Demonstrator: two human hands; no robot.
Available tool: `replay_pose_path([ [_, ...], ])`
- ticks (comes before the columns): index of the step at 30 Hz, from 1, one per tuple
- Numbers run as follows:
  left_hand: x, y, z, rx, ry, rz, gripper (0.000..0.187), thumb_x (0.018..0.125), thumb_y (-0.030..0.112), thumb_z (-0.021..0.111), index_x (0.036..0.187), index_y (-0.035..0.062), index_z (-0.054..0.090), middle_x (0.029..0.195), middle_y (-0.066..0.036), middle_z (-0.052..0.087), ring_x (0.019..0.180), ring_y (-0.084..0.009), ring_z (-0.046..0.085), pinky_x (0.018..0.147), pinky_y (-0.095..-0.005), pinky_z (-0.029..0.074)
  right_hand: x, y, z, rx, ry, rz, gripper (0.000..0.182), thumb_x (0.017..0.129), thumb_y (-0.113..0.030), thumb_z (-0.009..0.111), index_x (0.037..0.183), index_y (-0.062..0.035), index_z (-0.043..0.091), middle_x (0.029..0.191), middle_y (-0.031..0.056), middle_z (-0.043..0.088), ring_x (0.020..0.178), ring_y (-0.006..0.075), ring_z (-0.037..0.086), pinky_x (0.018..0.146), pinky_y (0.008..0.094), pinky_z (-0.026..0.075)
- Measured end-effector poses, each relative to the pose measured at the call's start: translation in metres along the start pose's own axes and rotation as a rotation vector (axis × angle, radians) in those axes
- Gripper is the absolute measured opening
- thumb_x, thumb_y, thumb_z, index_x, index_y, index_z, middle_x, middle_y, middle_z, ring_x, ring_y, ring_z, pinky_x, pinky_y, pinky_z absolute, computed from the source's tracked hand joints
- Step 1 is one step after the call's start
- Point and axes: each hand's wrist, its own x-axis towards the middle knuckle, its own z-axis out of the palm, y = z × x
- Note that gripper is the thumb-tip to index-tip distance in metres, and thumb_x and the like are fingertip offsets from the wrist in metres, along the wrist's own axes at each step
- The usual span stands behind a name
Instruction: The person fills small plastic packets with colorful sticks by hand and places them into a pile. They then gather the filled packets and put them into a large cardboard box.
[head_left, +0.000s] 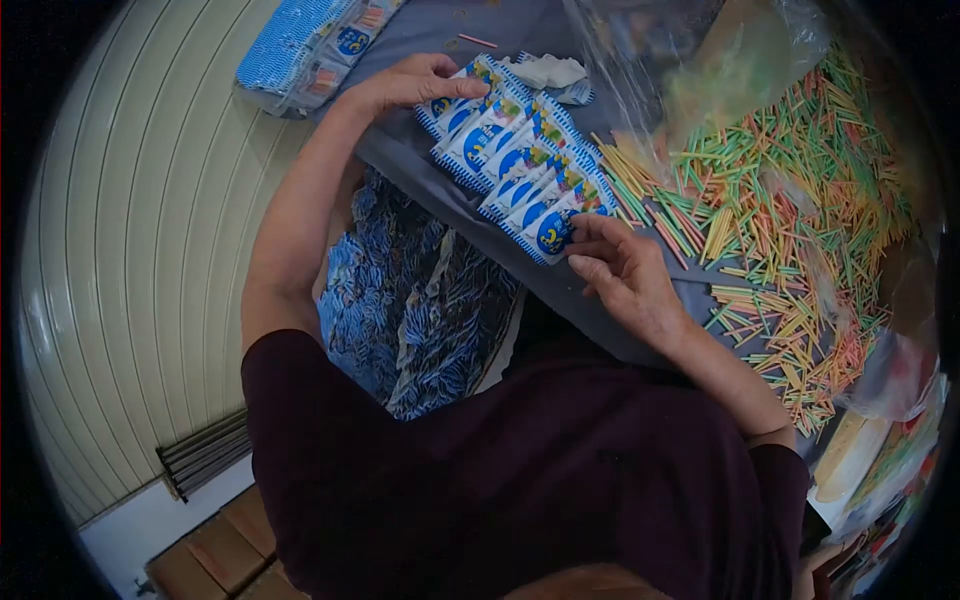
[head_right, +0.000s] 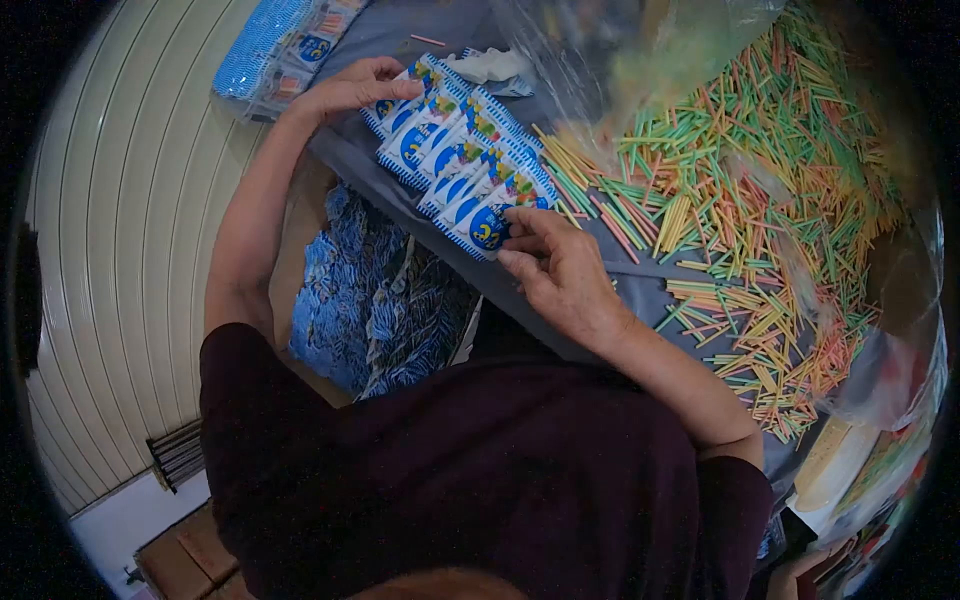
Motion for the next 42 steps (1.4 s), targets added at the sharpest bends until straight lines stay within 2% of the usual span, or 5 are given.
replay_pose_path([
  [11,-0.013,0.018,0.023,0.010,0.094,0.136,0.079,0.061,0.059,0.089,0.109,0.0000,0.066,0.099,-0.010,0.068,0.093,-0.0196,0.066,0.081,-0.0319,0.051,0.004,-0.004,-0.005,-0.051,-0.046,-0.004,0.039,0.096,-0.002,0.059,0.134,0.0010,0.050,0.112,0.0120,0.063,0.099,0.0155,0.066,0.070,0.0272,0.056],
  [26,-0.047,0.054,0.026,-0.440,-0.256,-0.158,0.056,0.076,0.033,0.086,0.117,-0.0008,0.068,0.103,-0.008,0.074,0.089,-0.0119,0.072,0.082,-0.0256,0.058,0.008,-0.007,-0.001,-0.218,0.026,-0.232,0.038,0.093,-0.002,0.064,0.128,0.0031,0.053,0.104,0.0164,0.065,0.089,0.0207,0.067,0.076,0.0331,0.056],
  [29,-0.055,0.064,0.035,-0.598,-0.250,-0.169,0.067,0.074,0.040,0.087,0.121,-0.0022,0.064,0.108,-0.010,0.073,0.094,-0.0154,0.071,0.085,-0.0280,0.057,0.011,-0.005,-0.002,-0.319,0.032,-0.303,0.038,0.092,-0.003,0.066,0.127,0.0031,0.053,0.102,0.0172,0.064,0.087,0.0217,0.067,0.075,0.0330,0.056],
  [34,-0.047,0.068,0.062,0.297,0.033,0.030,0.094,0.065,0.034,0.093,0.138,0.0000,0.045,0.120,-0.010,0.066,0.108,-0.0173,0.065,0.097,-0.0321,0.051,0.015,-0.004,-0.002,-0.339,0.033,-0.309,0.035,0.091,-0.004,0.067,0.124,0.0028,0.054,0.097,0.0149,0.063,0.082,0.0204,0.065,0.071,0.0326,0.054],
  [42,-0.062,0.050,0.084,-0.267,0.053,0.097,0.094,0.052,0.030,0.099,0.128,-0.0015,0.052,0.111,-0.010,0.068,0.102,-0.0193,0.066,0.093,-0.0329,0.053,0.023,-0.002,-0.001,-0.342,0.069,-0.306,0.018,0.089,-0.002,0.067,0.100,0.0001,0.053,0.079,0.0108,0.057,0.066,0.0169,0.056,0.061,0.0323,0.047],
])
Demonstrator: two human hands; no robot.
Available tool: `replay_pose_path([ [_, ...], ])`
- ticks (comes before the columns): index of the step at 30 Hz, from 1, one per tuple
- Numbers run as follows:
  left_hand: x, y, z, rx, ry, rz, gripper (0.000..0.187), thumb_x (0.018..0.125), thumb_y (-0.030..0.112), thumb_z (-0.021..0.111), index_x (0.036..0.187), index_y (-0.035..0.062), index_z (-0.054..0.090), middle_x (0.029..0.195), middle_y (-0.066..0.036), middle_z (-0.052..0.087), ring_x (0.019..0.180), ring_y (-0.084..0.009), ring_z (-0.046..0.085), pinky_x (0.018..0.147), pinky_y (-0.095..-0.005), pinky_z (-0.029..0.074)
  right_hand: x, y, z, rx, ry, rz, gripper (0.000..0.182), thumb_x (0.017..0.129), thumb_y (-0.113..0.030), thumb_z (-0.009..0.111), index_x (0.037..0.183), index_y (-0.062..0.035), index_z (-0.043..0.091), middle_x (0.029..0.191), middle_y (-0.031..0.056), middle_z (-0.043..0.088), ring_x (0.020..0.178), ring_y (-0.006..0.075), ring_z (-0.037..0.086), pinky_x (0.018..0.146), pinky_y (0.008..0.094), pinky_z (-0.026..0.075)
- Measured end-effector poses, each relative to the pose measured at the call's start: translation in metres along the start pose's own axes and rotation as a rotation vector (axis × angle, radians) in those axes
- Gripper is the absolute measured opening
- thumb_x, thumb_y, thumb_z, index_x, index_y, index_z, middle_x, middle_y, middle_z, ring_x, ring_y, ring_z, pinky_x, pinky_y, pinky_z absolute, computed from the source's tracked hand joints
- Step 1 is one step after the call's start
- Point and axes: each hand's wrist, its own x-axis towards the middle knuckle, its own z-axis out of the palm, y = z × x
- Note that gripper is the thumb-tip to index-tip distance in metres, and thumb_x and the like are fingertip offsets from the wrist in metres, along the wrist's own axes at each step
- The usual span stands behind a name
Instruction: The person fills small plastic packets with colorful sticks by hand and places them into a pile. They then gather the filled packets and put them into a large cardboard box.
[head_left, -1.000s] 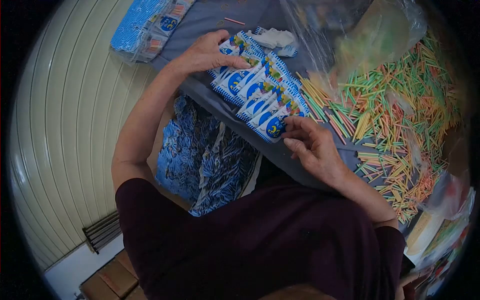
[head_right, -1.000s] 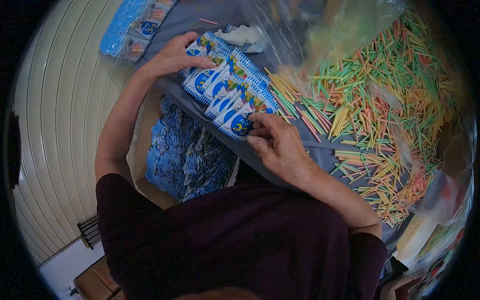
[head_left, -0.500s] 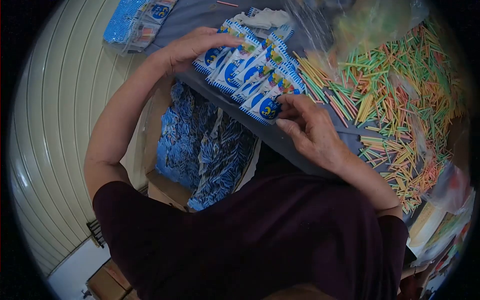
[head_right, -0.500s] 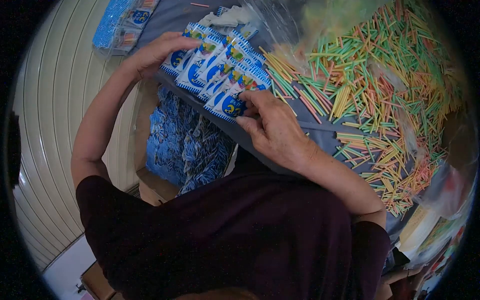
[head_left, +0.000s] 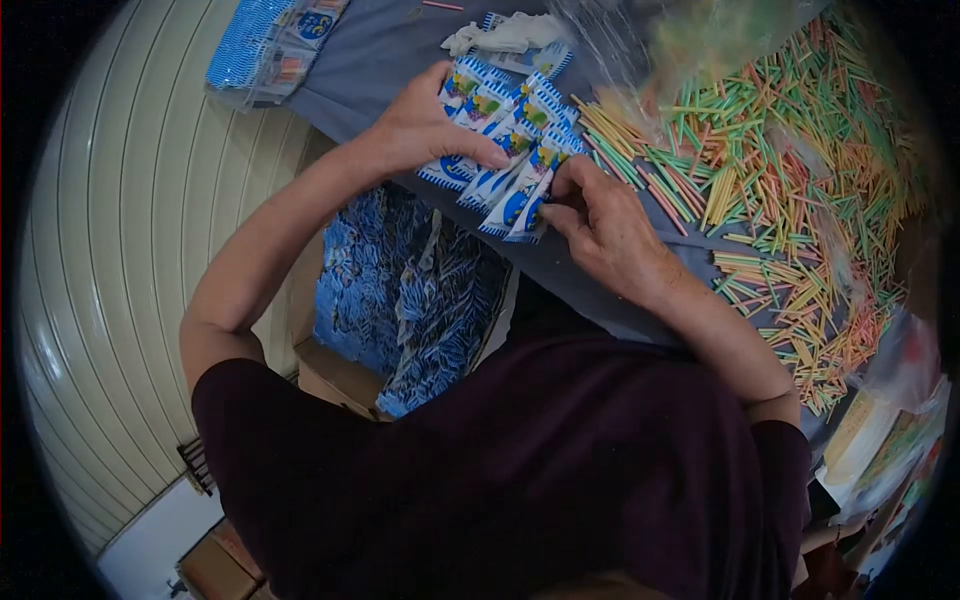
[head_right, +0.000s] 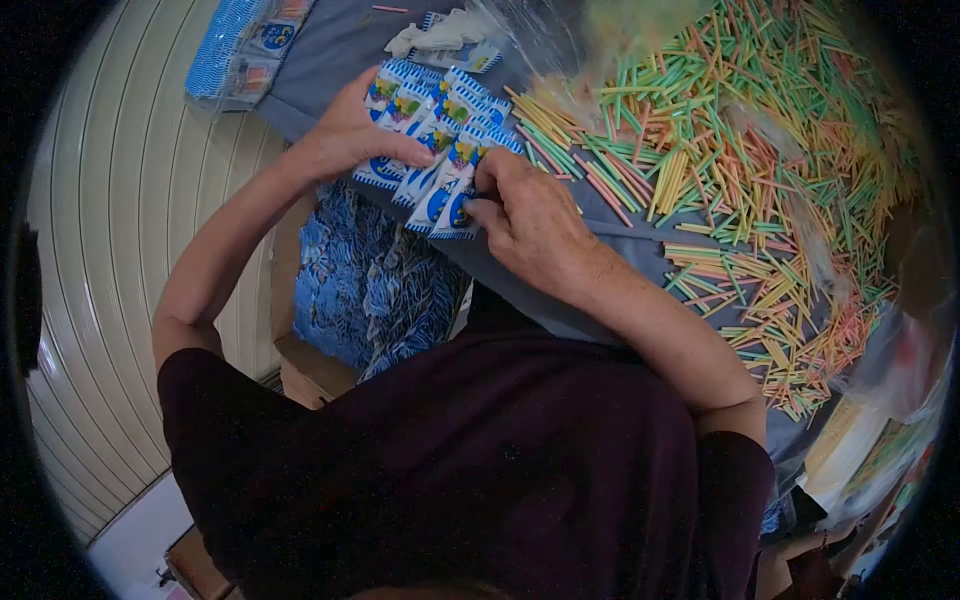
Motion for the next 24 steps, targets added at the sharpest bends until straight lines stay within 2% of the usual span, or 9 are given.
replay_pose_path([
  [4,-0.025,-0.007,0.012,-0.108,0.124,0.078,0.084,0.057,0.018,0.098,0.124,0.0003,0.050,0.110,-0.008,0.067,0.100,-0.0147,0.066,0.090,-0.0317,0.054,-0.001,0.004,0.006,-0.062,0.063,-0.079,0.022,0.084,0.001,0.071,0.090,-0.0014,0.050,0.073,0.0111,0.055,0.063,0.0178,0.055,0.059,0.0323,0.045],
  [6,-0.039,-0.011,0.021,-0.277,0.208,0.216,0.078,0.060,0.010,0.096,0.122,0.0012,0.050,0.108,-0.007,0.067,0.099,-0.0139,0.066,0.090,-0.0314,0.055,-0.004,0.005,0.009,-0.060,0.078,-0.113,0.024,0.082,0.001,0.073,0.088,-0.0016,0.050,0.072,0.0113,0.056,0.061,0.0183,0.055,0.058,0.0322,0.044],
  [9,-0.056,-0.024,0.033,-0.290,0.313,0.355,0.074,0.062,0.006,0.095,0.120,0.0020,0.050,0.109,-0.008,0.068,0.100,-0.0144,0.067,0.089,-0.0312,0.056,-0.006,0.008,0.014,-0.115,0.069,-0.122,0.033,0.078,0.003,0.077,0.094,-0.0027,0.049,0.078,0.0092,0.061,0.064,0.0160,0.060,0.060,0.0283,0.048],
  [11,-0.062,-0.037,0.042,-0.325,0.393,0.500,0.077,0.061,0.005,0.095,0.122,0.0016,0.047,0.112,-0.010,0.068,0.102,-0.0166,0.068,0.088,-0.0319,0.058,-0.006,0.015,0.024,0.309,0.125,0.037,0.044,0.076,0.007,0.078,0.105,-0.0046,0.047,0.087,0.0074,0.065,0.074,0.0149,0.066,0.067,0.0266,0.054],
  [12,-0.063,-0.043,0.045,-0.333,0.396,0.500,0.077,0.061,0.005,0.095,0.122,0.0016,0.047,0.112,-0.010,0.068,0.102,-0.0166,0.068,0.088,-0.0319,0.058,-0.005,0.014,0.024,0.302,0.121,0.040,0.044,0.076,0.007,0.078,0.105,-0.0046,0.047,0.087,0.0074,0.065,0.074,0.0149,0.066,0.067,0.0266,0.054],
  [14,-0.066,-0.053,0.050,-0.309,0.472,0.631,0.079,0.061,0.004,0.095,0.123,0.0014,0.045,0.112,-0.011,0.068,0.104,-0.0180,0.068,0.089,-0.0325,0.058,-0.002,0.007,0.021,0.343,0.130,0.148,0.066,0.068,0.000,0.086,0.122,-0.0035,0.047,0.081,0.0066,0.065,0.077,0.0136,0.066,0.070,0.0303,0.056],
  [18,-0.068,-0.063,0.054,-0.281,0.534,0.696,0.080,0.061,0.003,0.094,0.124,0.0012,0.045,0.113,-0.012,0.067,0.105,-0.0194,0.068,0.089,-0.0336,0.058,0.005,0.008,0.022,0.301,0.134,0.174,0.086,0.062,-0.004,0.090,0.135,-0.0019,0.045,0.090,0.0093,0.068,0.086,0.0186,0.069,0.078,0.0330,0.057],
  [21,-0.071,-0.064,0.053,-0.254,0.534,0.774,0.080,0.060,0.000,0.093,0.125,0.0007,0.045,0.114,-0.013,0.067,0.105,-0.0205,0.068,0.090,-0.0348,0.059,0.010,0.007,0.024,-0.003,0.212,-0.044,0.093,0.057,-0.005,0.093,0.136,0.0006,0.046,0.102,0.0123,0.069,0.096,0.0211,0.068,0.088,0.0353,0.055],
  [24,-0.072,-0.065,0.057,-0.302,0.546,0.778,0.081,0.060,-0.002,0.093,0.125,0.0004,0.045,0.114,-0.014,0.067,0.105,-0.0211,0.068,0.091,-0.0361,0.059,0.016,-0.004,0.020,-0.057,0.009,0.005,0.088,0.054,-0.007,0.094,0.130,0.0022,0.051,0.112,0.0141,0.068,0.103,0.0225,0.067,0.095,0.0366,0.052],
])
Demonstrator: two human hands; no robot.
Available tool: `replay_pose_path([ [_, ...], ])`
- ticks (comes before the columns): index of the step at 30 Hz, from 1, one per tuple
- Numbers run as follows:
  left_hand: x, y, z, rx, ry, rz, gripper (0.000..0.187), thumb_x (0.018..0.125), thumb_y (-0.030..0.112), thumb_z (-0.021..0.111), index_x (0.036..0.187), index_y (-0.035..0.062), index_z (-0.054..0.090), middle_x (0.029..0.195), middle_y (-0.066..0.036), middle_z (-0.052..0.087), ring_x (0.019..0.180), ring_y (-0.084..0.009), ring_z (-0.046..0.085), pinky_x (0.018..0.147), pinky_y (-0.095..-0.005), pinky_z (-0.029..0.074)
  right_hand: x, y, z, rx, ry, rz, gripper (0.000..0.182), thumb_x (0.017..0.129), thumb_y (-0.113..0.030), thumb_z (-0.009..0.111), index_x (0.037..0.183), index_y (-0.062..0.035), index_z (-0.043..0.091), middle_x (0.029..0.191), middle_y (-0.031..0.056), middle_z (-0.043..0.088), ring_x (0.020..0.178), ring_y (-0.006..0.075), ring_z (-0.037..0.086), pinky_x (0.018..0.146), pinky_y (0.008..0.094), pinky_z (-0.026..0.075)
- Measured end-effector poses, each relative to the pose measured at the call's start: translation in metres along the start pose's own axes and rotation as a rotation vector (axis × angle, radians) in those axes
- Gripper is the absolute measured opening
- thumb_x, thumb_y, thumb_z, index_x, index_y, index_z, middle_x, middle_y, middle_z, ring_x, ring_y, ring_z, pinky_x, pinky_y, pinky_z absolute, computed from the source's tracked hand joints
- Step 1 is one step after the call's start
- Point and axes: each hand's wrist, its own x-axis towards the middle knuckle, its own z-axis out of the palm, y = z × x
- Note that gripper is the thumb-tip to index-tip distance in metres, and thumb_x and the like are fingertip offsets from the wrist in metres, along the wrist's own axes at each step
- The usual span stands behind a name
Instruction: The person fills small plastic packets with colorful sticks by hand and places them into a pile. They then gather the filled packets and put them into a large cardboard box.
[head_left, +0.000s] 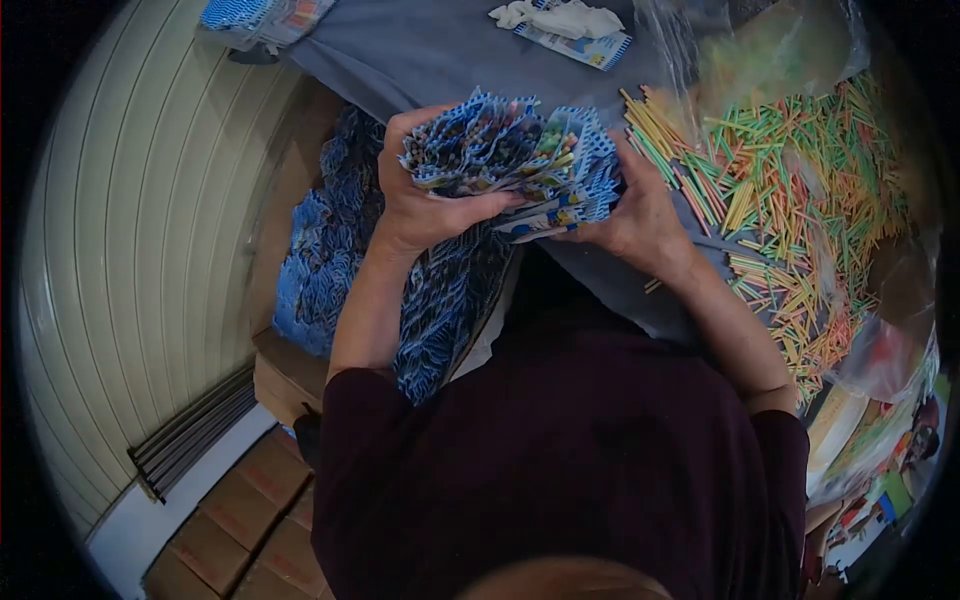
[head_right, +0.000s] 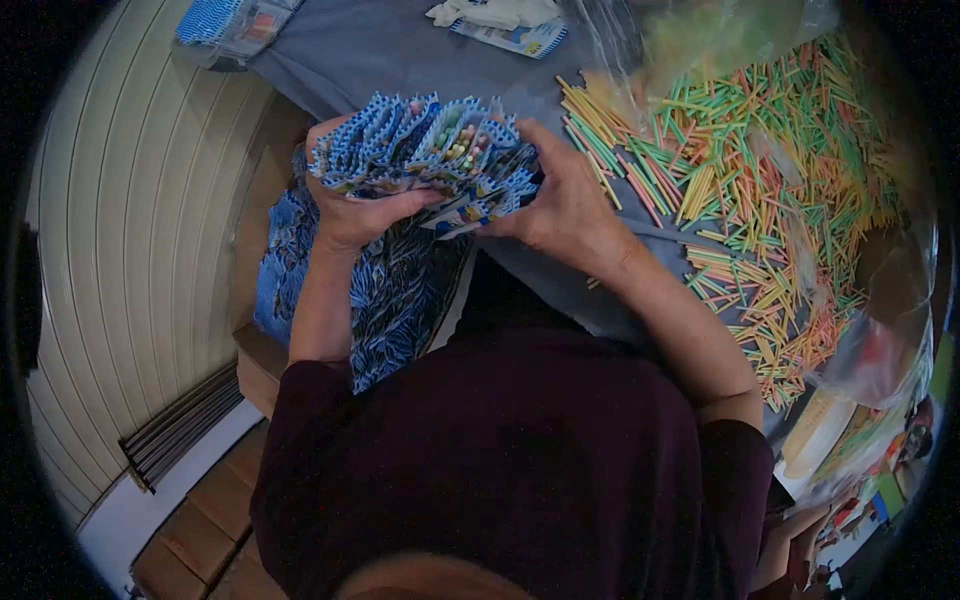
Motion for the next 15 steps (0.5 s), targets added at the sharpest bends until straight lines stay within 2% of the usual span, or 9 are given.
replay_pose_path([
  [2,-0.003,-0.003,0.001,-0.038,0.026,-0.004,0.080,0.060,-0.002,0.092,0.125,0.0003,0.045,0.114,-0.014,0.067,0.106,-0.0223,0.068,0.092,-0.0368,0.059,0.002,0.003,0.002,0.190,-0.027,0.034,0.083,0.054,-0.007,0.094,0.127,0.0011,0.055,0.111,0.0126,0.068,0.103,0.0210,0.067,0.096,0.0347,0.052],
  [3,-0.003,-0.002,0.001,-0.046,0.035,-0.003,0.080,0.060,-0.002,0.092,0.125,0.0003,0.045,0.114,-0.014,0.067,0.106,-0.0223,0.068,0.092,-0.0368,0.059,0.002,0.000,0.001,0.180,-0.031,0.038,0.083,0.054,-0.007,0.094,0.127,0.0011,0.055,0.111,0.0126,0.068,0.103,0.0210,0.067,0.096,0.0347,0.052],
  [5,0.002,0.003,-0.001,0.001,0.053,0.081,0.082,0.060,0.000,0.093,0.126,0.0005,0.044,0.114,-0.015,0.067,0.108,-0.0230,0.068,0.092,-0.0376,0.059,0.005,-0.009,-0.004,0.152,0.005,-0.125,0.078,0.055,-0.007,0.093,0.124,-0.0009,0.057,0.107,0.0121,0.068,0.101,0.0228,0.066,0.093,0.0339,0.052],
  [8,0.012,0.007,-0.008,-0.084,0.129,-0.023,0.090,0.059,0.004,0.095,0.132,-0.0003,0.042,0.116,-0.013,0.067,0.111,-0.0245,0.067,0.091,-0.0374,0.059,0.030,-0.035,-0.039,-0.188,0.071,-0.554,0.063,0.058,-0.008,0.086,0.117,-0.0043,0.062,0.101,0.0097,0.064,0.095,0.0245,0.062,0.086,0.0342,0.049],
  [9,0.013,0.005,-0.008,-0.146,0.162,-0.093,0.092,0.059,0.005,0.095,0.133,-0.0006,0.041,0.116,-0.012,0.068,0.111,-0.0246,0.067,0.092,-0.0372,0.059,0.033,-0.046,-0.049,-0.191,0.063,-0.550,0.063,0.058,-0.008,0.086,0.117,-0.0043,0.062,0.101,0.0097,0.064,0.095,0.0245,0.062,0.086,0.0342,0.049],
  [10,0.018,-0.006,-0.012,-0.092,0.108,-0.005,0.093,0.061,0.008,0.095,0.136,0.0016,0.041,0.121,-0.012,0.065,0.115,-0.0261,0.065,0.094,-0.0390,0.056,0.036,-0.054,-0.058,-0.318,0.034,-0.543,0.068,0.063,-0.010,0.087,0.124,-0.0002,0.058,0.115,0.0108,0.061,0.103,0.0214,0.063,0.091,0.0328,0.049],
  [13,0.041,-0.047,-0.024,0.080,-0.044,0.266,0.097,0.065,0.019,0.094,0.145,0.0082,0.040,0.137,-0.012,0.056,0.126,-0.0305,0.057,0.101,-0.0443,0.049,0.049,-0.036,-0.056,-0.161,-0.028,-0.415,0.060,0.065,-0.011,0.085,0.120,-0.0055,0.062,0.108,0.0079,0.068,0.103,0.0257,0.066,0.088,0.0342,0.051],
  [14,0.044,-0.056,-0.023,0.132,-0.054,0.278,0.097,0.065,0.020,0.094,0.145,0.0081,0.040,0.137,-0.012,0.057,0.125,-0.0305,0.057,0.101,-0.0443,0.049,0.056,-0.019,-0.053,-0.240,-0.060,-0.466,0.061,0.067,-0.011,0.085,0.123,-0.0058,0.061,0.112,0.0084,0.069,0.107,0.0260,0.067,0.089,0.0351,0.052],
  [15,0.043,-0.058,-0.018,0.162,-0.050,0.249,0.097,0.065,0.020,0.094,0.145,0.0080,0.040,0.136,-0.012,0.057,0.125,-0.0305,0.057,0.100,-0.0443,0.049,0.056,0.000,-0.052,-0.354,-0.133,-0.320,0.071,0.068,-0.010,0.087,0.132,-0.0068,0.055,0.120,0.0099,0.068,0.112,0.0250,0.067,0.092,0.0367,0.053],
])
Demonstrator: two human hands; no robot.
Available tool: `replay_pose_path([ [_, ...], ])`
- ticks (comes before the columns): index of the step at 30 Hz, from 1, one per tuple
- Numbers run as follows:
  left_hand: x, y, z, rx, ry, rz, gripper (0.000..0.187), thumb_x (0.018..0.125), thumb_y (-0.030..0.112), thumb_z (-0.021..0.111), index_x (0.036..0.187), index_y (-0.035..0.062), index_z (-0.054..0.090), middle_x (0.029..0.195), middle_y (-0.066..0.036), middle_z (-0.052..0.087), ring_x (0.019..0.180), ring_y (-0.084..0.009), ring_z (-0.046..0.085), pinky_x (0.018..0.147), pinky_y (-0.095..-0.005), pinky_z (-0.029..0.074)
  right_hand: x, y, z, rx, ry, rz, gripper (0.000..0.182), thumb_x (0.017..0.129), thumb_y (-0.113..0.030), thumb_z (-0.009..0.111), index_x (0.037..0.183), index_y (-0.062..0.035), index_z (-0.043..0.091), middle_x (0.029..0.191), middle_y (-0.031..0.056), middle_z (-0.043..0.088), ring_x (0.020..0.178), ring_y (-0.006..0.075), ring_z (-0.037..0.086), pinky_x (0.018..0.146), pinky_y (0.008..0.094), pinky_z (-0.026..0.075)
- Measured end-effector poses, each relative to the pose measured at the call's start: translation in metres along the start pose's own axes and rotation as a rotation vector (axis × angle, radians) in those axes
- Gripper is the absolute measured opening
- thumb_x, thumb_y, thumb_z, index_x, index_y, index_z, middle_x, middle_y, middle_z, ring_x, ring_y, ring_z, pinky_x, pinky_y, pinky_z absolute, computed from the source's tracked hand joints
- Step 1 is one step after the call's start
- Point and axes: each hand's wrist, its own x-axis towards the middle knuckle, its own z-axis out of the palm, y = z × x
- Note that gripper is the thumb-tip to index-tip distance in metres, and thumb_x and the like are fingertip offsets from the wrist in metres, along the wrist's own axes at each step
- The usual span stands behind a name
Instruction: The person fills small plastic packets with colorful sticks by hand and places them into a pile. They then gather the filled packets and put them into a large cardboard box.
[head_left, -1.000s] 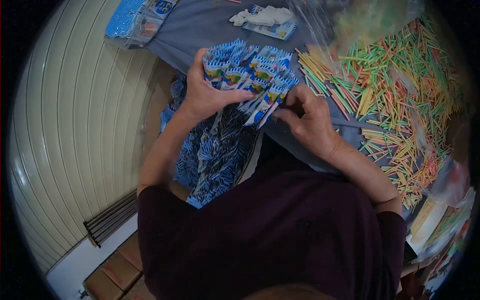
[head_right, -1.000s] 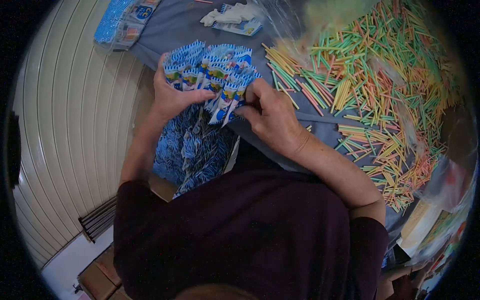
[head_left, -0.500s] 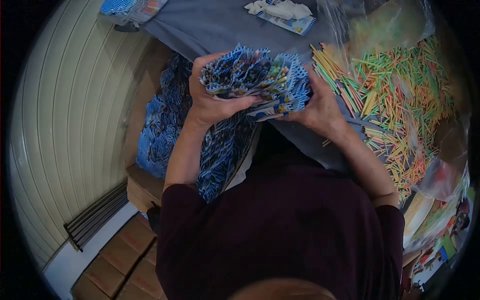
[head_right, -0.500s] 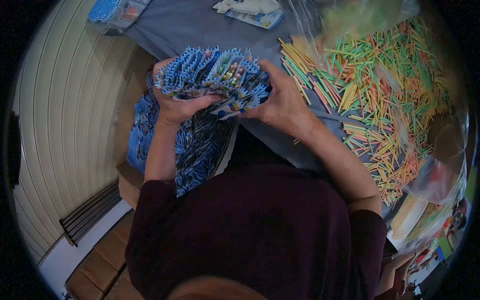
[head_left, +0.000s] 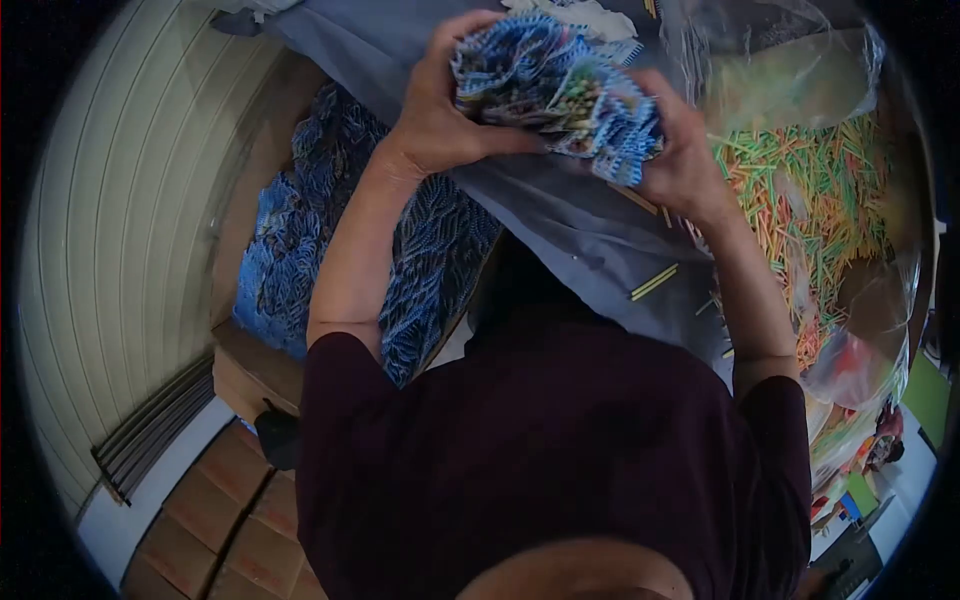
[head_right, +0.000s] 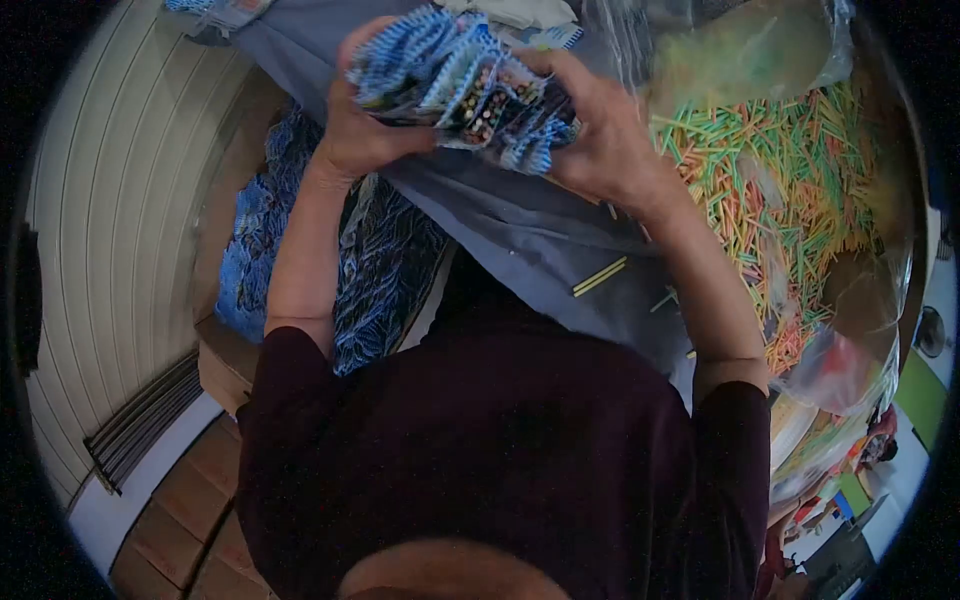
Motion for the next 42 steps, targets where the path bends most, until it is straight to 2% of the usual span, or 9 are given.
replay_pose_path([
  [4,-0.001,0.007,-0.004,0.022,0.028,-0.081,0.097,0.065,0.020,0.094,0.144,0.0076,0.040,0.134,-0.012,0.057,0.123,-0.0306,0.058,0.099,-0.0443,0.050,-0.002,0.011,0.015,0.211,0.151,-0.025,0.101,0.063,-0.012,0.094,0.148,-0.0097,0.040,0.136,0.0121,0.058,0.123,0.0239,0.060,0.103,0.0361,0.049],
  [15,-0.012,0.018,0.022,0.020,0.100,-0.145,0.096,0.064,0.022,0.093,0.142,0.0067,0.041,0.130,-0.013,0.059,0.119,-0.0308,0.059,0.096,-0.0444,0.050,0.015,0.016,0.019,0.637,-0.159,0.069,0.118,0.064,-0.016,0.086,0.158,-0.0052,0.017,0.155,0.0137,0.037,0.140,0.0231,0.039,0.117,0.0369,0.030],
  [21,-0.002,0.014,0.031,0.154,0.047,-0.139,0.095,0.063,0.023,0.093,0.142,0.0062,0.042,0.127,-0.013,0.060,0.117,-0.0309,0.060,0.094,-0.0444,0.051,-0.011,0.026,0.022,0.486,-0.170,0.240,0.077,0.066,-0.024,0.091,0.133,-0.0030,0.059,0.132,0.0081,0.060,0.122,0.0216,0.055,0.107,0.0383,0.044],
  [24,0.012,0.019,0.034,0.210,0.033,-0.156,0.095,0.063,0.023,0.093,0.141,0.0059,0.042,0.126,-0.013,0.060,0.115,-0.0310,0.061,0.093,-0.0445,0.051,-0.014,0.032,0.005,0.129,-0.327,0.223,0.062,0.085,-0.026,0.077,0.138,-0.0048,0.054,0.134,0.0085,0.060,0.122,0.0237,0.056,0.106,0.0378,0.043],
  [26,0.021,0.018,0.033,0.225,0.027,-0.168,0.095,0.063,0.023,0.093,0.141,0.0057,0.042,0.125,-0.013,0.061,0.115,-0.0310,0.061,0.092,-0.0445,0.051,-0.015,0.029,-0.006,0.259,-0.283,0.345,0.056,0.088,-0.029,0.075,0.136,-0.0058,0.058,0.132,0.0088,0.063,0.122,0.0232,0.057,0.104,0.0368,0.045],
  [29,0.018,0.020,0.025,0.234,0.018,-0.183,0.095,0.062,0.024,0.093,0.140,0.0055,0.042,0.123,-0.013,0.061,0.113,-0.0311,0.061,0.091,-0.0445,0.051,-0.016,0.074,-0.019,-0.197,-0.461,0.176,0.064,0.082,-0.020,0.080,0.138,-0.0028,0.054,0.139,0.0094,0.057,0.126,0.0231,0.055,0.108,0.0351,0.042],
  [32,0.006,0.029,0.010,0.264,0.001,-0.174,0.094,0.062,0.024,0.093,0.140,0.0052,0.043,0.122,-0.013,0.062,0.112,-0.0311,0.062,0.090,-0.0445,0.052,0.005,0.062,0.010,0.209,-0.341,0.164,0.108,0.072,-0.017,0.086,0.156,-0.0015,0.020,0.154,0.0142,0.040,0.134,0.0267,0.048,0.114,0.0392,0.037],
  [38,-0.002,0.031,0.006,0.246,-0.045,-0.139,0.094,0.062,0.025,0.093,0.139,0.0047,0.043,0.119,-0.014,0.063,0.110,-0.0312,0.063,0.088,-0.0445,0.052,0.018,0.014,0.022,0.285,-0.127,-0.088,0.138,0.054,-0.033,0.098,0.158,-0.0031,0.011,0.148,0.0139,0.044,0.135,0.0279,0.046,0.116,0.0396,0.034],
  [42,0.001,0.030,0.020,0.234,-0.057,-0.117,0.094,0.061,0.025,0.093,0.138,0.0044,0.043,0.118,-0.014,0.063,0.108,-0.0313,0.063,0.087,-0.0446,0.052,0.018,0.027,0.020,0.590,-0.177,0.048,0.116,0.066,-0.023,0.086,0.158,-0.0033,0.017,0.146,0.0140,0.050,0.133,0.0255,0.050,0.111,0.0371,0.039],
])
